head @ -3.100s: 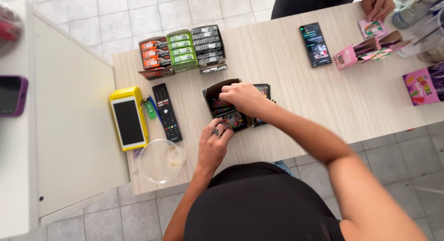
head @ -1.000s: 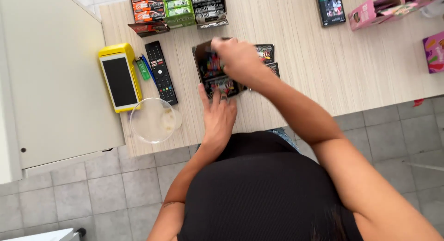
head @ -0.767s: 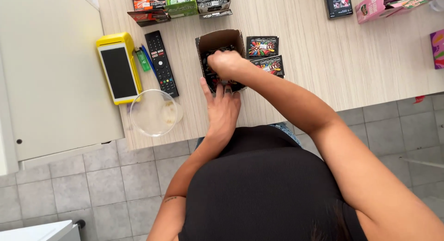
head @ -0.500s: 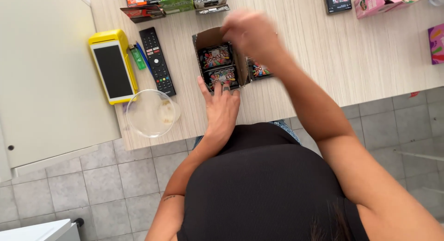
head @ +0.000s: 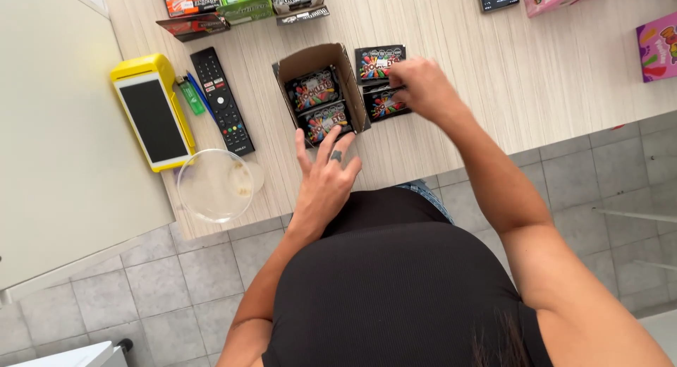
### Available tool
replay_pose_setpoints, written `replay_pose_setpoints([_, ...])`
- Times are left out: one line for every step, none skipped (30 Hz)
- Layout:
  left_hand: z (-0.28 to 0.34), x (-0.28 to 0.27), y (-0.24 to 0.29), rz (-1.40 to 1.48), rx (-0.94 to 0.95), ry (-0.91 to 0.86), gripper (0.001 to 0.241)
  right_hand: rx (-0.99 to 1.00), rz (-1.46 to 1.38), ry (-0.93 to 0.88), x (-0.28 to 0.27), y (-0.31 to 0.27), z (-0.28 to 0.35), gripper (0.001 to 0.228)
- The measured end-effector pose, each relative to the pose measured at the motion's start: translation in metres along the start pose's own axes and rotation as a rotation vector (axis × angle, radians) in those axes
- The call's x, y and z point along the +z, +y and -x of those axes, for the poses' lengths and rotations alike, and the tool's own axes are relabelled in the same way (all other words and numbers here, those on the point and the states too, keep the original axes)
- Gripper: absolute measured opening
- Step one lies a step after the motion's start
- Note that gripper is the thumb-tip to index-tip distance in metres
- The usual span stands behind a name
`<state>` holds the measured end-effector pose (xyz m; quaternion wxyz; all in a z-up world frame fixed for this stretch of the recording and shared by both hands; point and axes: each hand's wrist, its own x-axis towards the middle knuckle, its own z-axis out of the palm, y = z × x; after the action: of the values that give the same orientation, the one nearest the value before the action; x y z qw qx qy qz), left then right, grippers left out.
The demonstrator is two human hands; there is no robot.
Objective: Sorting and organizing small merchandise packets into display boxes on a retail counter
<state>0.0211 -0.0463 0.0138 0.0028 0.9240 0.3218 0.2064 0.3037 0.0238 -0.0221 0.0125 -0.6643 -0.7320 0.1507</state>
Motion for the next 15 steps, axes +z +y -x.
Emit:
replay_pose_setpoints([0.001,-0.001,0.0,0.002,-0.004,0.013,0.025,0.05,-0.18,-0.028,-0.01,0.0,0.002,0.023])
replay_pose_setpoints([0.002,-0.002,-0.004,0.002,-0.005,0.012,0.025,0.049,-0.181,-0.029,-0.029,-0.004,0.007,0.023])
replay_pose_setpoints([0.003,-0.002,-0.007,0.047,0.003,0.004,0.024,-0.006,-0.072,0.142,-0.048,-0.008,0.011,0.018])
replay_pose_setpoints([0.004,-0.002,-0.01,0.094,0.011,-0.004,0.022,-0.062,0.038,0.312,-0.066,-0.012,0.017,0.014])
replay_pose_setpoints([0.003,-0.002,-0.012,0.094,0.011,-0.005,0.022,-0.062,0.037,0.311,-0.08,-0.027,0.017,0.014])
replay_pose_setpoints([0.004,-0.002,-0.013,0.106,0.008,0.001,0.022,-0.2,-0.005,0.486,-0.093,-0.044,0.019,0.013])
replay_pose_setpoints([0.005,-0.003,-0.014,0.118,0.005,0.007,0.023,-0.342,-0.048,0.659,-0.105,-0.06,0.021,0.016])
replay_pose_setpoints([0.007,0.0,-0.014,0.117,0.006,0.007,0.023,-0.341,-0.048,0.66,-0.099,-0.075,0.009,0.016])
replay_pose_setpoints([0.008,0.002,-0.014,0.096,0.013,0.009,0.024,-0.42,-0.027,0.57,-0.092,-0.091,-0.002,0.021])
replay_pose_setpoints([0.01,0.004,-0.015,0.074,0.02,0.012,0.025,-0.499,-0.007,0.48,-0.086,-0.107,-0.013,0.027])
replay_pose_setpoints([0.007,0.003,-0.015,0.073,0.022,0.011,0.025,-0.498,-0.008,0.482,-0.065,-0.109,-0.034,0.027])
replay_pose_setpoints([0.006,0.001,-0.014,0.073,0.016,0.02,0.028,-0.454,0.17,0.361,-0.044,-0.112,-0.053,0.025])
replay_pose_setpoints([0.005,-0.001,-0.013,0.074,0.01,0.029,0.031,-0.408,0.346,0.238,-0.022,-0.115,-0.072,0.026])
replay_pose_setpoints([0.005,-0.001,-0.011,0.071,0.011,0.029,0.031,-0.408,0.345,0.241,-0.004,-0.118,-0.087,0.026])
replay_pose_setpoints([0.005,-0.001,-0.01,0.094,-0.008,0.04,0.03,-0.354,0.352,0.141,0.013,-0.12,-0.102,0.021])
